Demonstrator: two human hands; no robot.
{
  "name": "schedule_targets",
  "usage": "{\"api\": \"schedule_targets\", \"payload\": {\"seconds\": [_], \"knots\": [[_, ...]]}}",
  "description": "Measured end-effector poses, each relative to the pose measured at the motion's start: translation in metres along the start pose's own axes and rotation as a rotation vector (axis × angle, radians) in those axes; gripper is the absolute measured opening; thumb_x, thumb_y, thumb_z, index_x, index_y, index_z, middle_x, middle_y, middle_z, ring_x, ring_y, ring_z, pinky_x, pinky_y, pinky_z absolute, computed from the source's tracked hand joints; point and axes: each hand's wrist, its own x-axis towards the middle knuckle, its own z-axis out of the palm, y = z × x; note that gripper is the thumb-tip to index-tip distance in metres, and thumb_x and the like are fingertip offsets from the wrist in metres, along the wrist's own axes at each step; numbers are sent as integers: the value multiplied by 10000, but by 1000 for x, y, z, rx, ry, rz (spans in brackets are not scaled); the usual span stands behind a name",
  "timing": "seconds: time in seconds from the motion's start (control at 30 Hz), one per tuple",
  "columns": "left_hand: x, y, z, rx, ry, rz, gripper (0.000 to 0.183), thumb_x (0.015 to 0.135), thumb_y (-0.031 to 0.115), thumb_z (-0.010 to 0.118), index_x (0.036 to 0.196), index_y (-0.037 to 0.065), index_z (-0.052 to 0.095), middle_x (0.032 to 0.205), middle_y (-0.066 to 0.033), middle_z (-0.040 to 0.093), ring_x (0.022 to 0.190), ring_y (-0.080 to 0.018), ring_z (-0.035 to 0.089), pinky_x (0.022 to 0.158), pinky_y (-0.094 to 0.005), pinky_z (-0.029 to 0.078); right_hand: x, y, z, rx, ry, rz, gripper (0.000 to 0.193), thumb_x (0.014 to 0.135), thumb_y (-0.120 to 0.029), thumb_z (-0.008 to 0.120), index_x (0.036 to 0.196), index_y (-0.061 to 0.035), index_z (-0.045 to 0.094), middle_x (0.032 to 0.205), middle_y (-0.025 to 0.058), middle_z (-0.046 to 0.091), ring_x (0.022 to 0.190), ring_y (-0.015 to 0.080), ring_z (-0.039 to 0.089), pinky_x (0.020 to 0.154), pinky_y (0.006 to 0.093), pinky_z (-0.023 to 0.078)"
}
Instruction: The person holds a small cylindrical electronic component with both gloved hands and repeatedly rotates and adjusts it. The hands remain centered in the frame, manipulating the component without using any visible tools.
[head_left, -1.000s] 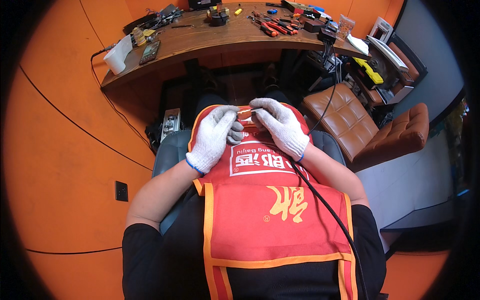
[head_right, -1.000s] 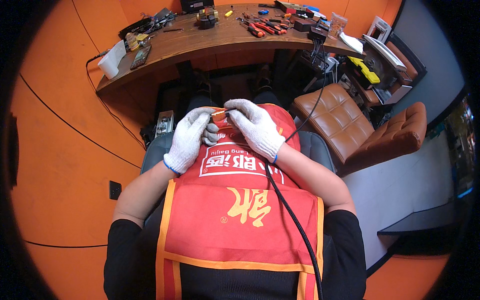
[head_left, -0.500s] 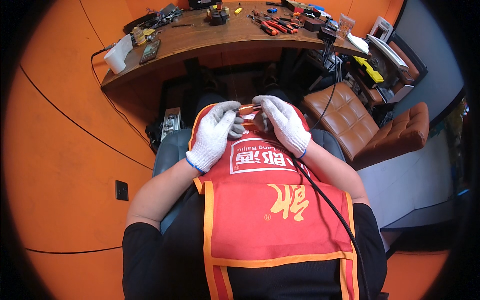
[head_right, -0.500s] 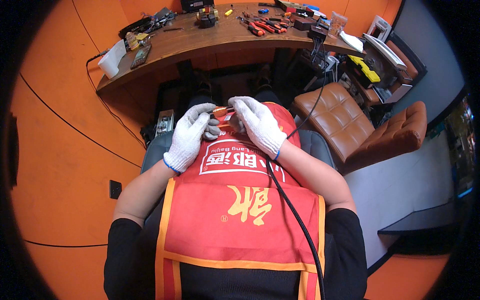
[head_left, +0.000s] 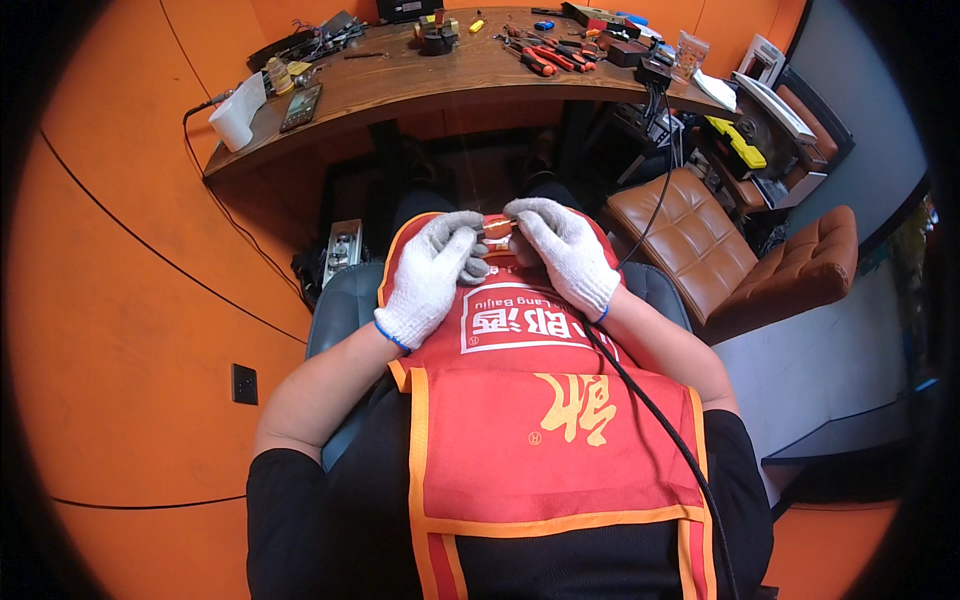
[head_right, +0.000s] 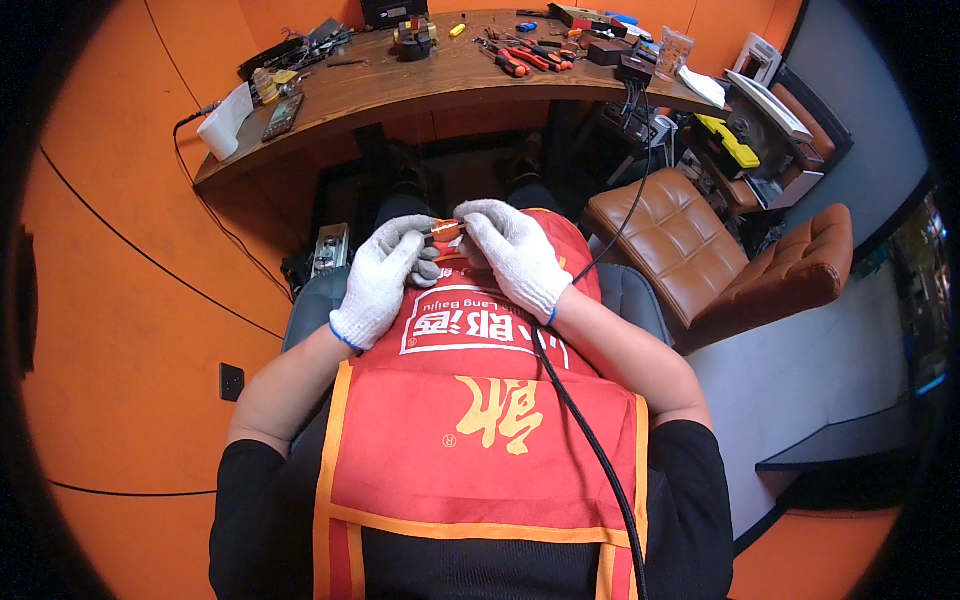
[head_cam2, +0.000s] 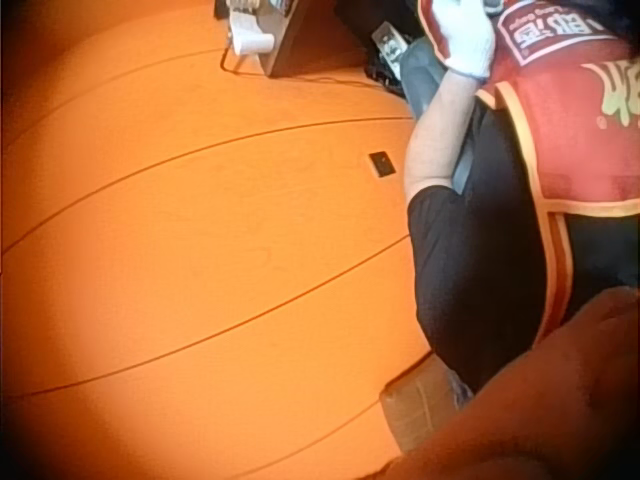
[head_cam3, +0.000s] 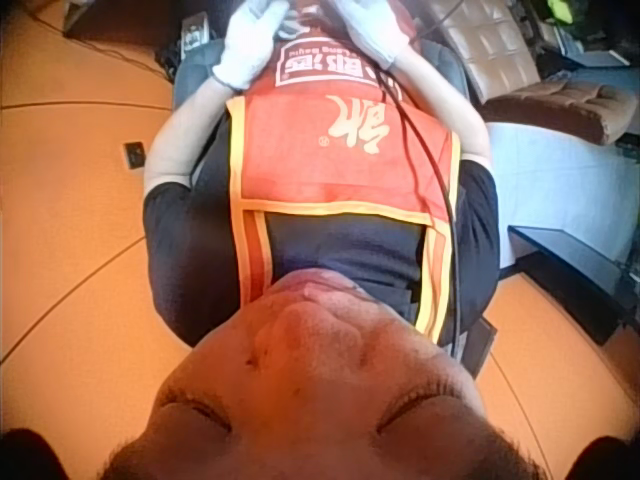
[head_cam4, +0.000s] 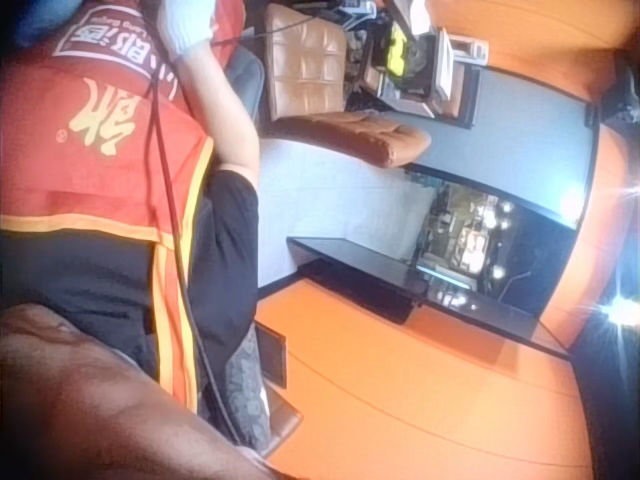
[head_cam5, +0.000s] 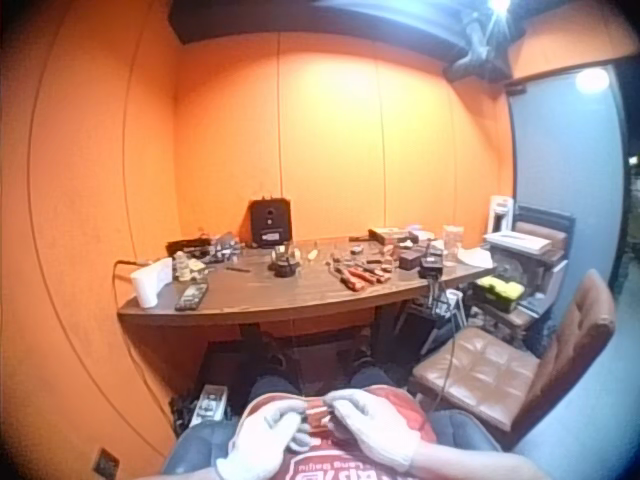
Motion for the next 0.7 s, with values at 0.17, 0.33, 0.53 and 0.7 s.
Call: {"api": "schedule_targets", "payload": {"seconds": [0.17, 0.33, 0.53, 0.7], "knots": [[1, -2, 1, -36, 35, 18, 267, 1088, 186, 504, 1282, 35, 607, 968, -50, 671, 758, -83, 636, 707, -229, 544, 2, 5, 1, -75, 15, -97, 369, 1067, -223, 547, 1337, 26, 579, 980, 70, 663, 832, 99, 601, 757, 225, 501], [1, -1, -1, -56, 39, -34, 283, 1088, 220, 509, 1265, 26, 615, 924, -42, 663, 735, -88, 628, 678, -230, 537, 2, 3, 0, -56, -30, 0, 373, 1049, -173, 574, 1364, 26, 551, 1100, 85, 657, 950, 131, 617, 863, 246, 518], [2, -3, 1, -73, 58, 4, 282, 1087, 218, 513, 1260, 21, 616, 924, -46, 666, 727, -89, 625, 674, -232, 534, -1, -1, 0, -18, -44, 8, 352, 1047, -154, 574, 1343, 38, 570, 1040, 67, 631, 854, 104, 566, 801, 244, 499], [1, -2, -1, -91, 20, -37, 268, 1089, 189, 502, 1270, 23, 609, 949, -58, 676, 747, -92, 639, 694, -237, 547, 1, 1, 0, 51, -43, 63, 364, 1053, -176, 564, 1357, 24, 570, 960, 46, 655, 799, 90, 565, 711, 235, 487]]}}
